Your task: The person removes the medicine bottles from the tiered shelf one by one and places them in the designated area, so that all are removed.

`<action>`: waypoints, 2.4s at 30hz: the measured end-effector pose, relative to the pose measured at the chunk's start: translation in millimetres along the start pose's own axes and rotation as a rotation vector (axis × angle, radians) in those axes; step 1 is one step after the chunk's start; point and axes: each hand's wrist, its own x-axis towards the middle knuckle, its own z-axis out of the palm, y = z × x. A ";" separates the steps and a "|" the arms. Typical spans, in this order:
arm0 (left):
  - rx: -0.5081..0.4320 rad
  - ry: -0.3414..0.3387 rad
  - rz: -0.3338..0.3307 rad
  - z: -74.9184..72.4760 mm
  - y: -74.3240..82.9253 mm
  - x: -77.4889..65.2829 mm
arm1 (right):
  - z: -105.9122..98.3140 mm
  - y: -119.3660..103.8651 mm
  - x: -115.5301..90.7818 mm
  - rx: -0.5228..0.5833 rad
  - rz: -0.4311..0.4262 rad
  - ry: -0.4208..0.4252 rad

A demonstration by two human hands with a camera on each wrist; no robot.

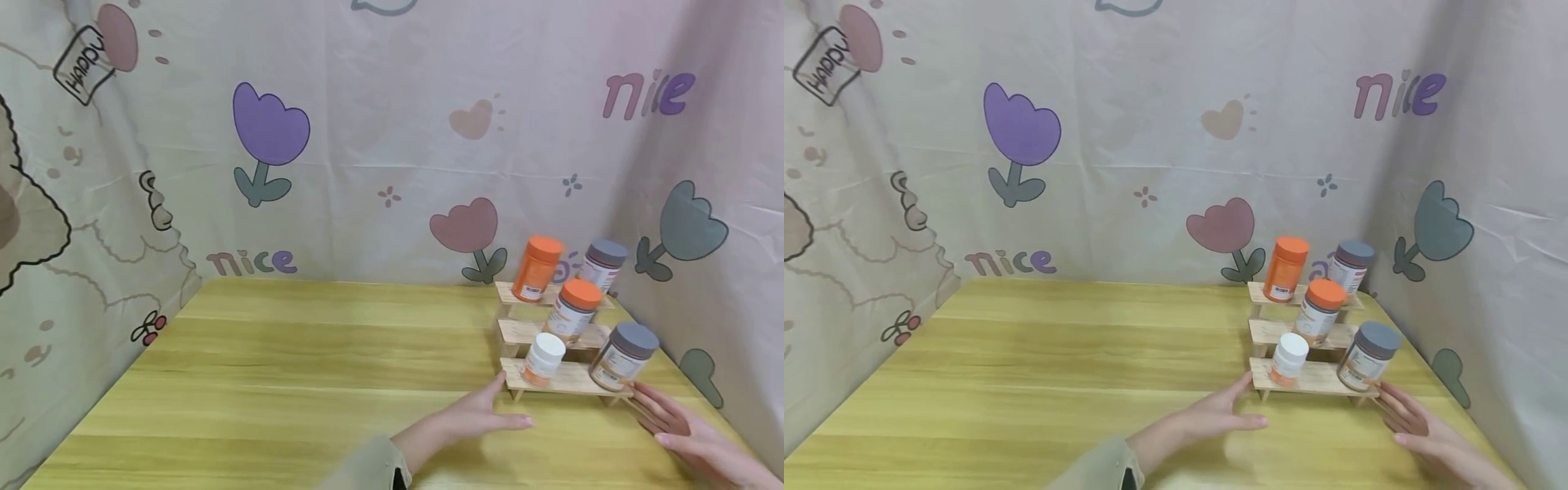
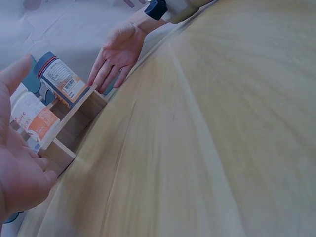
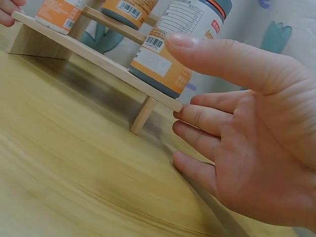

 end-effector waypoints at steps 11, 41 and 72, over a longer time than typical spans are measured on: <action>-0.024 0.021 -0.012 -23.0 -8.3 -20.5 | 13.3 3.8 31.9 -0.019 -0.072 -0.133; -0.033 0.044 0.045 -81.3 -36.4 -70.5 | 46.9 17.3 91.1 -0.215 -0.034 -0.096; -0.036 0.034 0.064 -105.0 -41.6 -93.8 | 65.7 19.2 104.8 -0.279 0.039 -0.042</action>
